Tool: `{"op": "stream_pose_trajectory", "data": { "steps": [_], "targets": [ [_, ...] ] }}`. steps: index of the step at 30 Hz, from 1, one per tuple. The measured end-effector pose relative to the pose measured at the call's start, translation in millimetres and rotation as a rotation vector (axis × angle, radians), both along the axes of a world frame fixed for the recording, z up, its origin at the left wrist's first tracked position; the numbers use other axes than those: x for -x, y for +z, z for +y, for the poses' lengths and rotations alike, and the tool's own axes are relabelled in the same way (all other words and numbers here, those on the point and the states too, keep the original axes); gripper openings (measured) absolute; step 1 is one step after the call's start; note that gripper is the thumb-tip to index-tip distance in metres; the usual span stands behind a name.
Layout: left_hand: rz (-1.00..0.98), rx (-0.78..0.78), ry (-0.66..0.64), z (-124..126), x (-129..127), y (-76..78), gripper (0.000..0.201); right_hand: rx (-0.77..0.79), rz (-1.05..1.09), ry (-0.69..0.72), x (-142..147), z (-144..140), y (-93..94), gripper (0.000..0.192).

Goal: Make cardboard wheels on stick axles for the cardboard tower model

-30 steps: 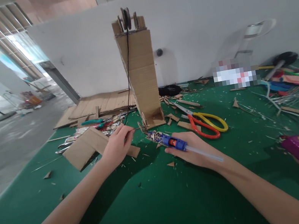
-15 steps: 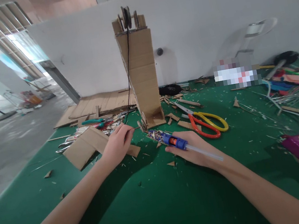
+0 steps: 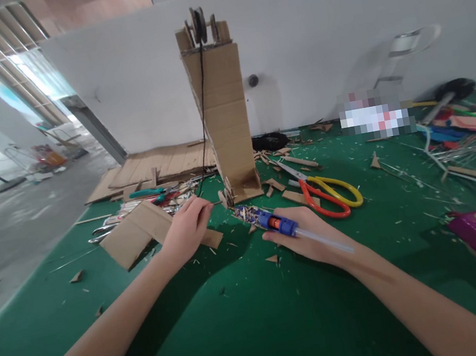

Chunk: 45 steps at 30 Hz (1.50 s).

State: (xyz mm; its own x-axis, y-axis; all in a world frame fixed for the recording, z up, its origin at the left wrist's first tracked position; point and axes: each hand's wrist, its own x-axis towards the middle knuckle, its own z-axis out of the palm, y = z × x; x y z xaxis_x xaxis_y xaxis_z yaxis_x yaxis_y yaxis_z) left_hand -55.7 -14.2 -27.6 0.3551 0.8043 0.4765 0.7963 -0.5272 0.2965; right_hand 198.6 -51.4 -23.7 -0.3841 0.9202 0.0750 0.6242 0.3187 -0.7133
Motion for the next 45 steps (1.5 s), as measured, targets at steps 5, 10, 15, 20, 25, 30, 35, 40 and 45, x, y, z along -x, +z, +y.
{"op": "stream_pose_trajectory", "data": {
  "steps": [5, 10, 15, 20, 25, 30, 35, 40, 45],
  "targets": [
    [0.001, -0.004, 0.003, 0.2, -0.7, -1.1, 0.020, -0.037, -0.017, 0.013, -1.1, 0.4, -0.5, 0.028],
    [0.001, 0.006, 0.011, -1.5, -1.2, 0.6, 0.023, -0.020, -0.019, 0.009, -0.2, 0.5, 0.2, 0.029],
    [0.015, 0.016, 0.015, -1.9, -1.7, 1.9, 0.024, -0.008, -0.034, 0.011, -0.1, 0.8, 0.3, 0.030],
    [0.038, 0.012, 0.019, -0.9, -1.8, 1.3, 0.025, -0.046, -0.087, 0.018, -0.6, 0.8, 1.7, 0.031],
    [0.053, 0.012, 0.014, 0.3, -0.6, -0.7, 0.025, -0.007, -0.013, -0.028, -1.6, 0.2, -3.4, 0.029],
    [0.071, 0.055, -0.032, -0.4, -0.7, -1.3, 0.028, -0.025, 0.085, -0.025, -2.2, -1.2, -7.9, 0.023],
    [0.099, 0.072, -0.045, -0.7, -2.3, -1.2, 0.030, -0.022, 0.117, -0.047, -1.6, -1.6, -8.9, 0.021],
    [0.116, 0.070, -0.052, -0.1, -2.4, -1.1, 0.031, -0.051, 0.121, -0.058, -1.6, 0.2, -11.2, 0.021],
    [0.121, 0.071, -0.050, 0.0, -1.6, -1.4, 0.031, -0.034, 0.092, -0.048, -2.0, 0.3, -10.1, 0.024]
  ]
}}
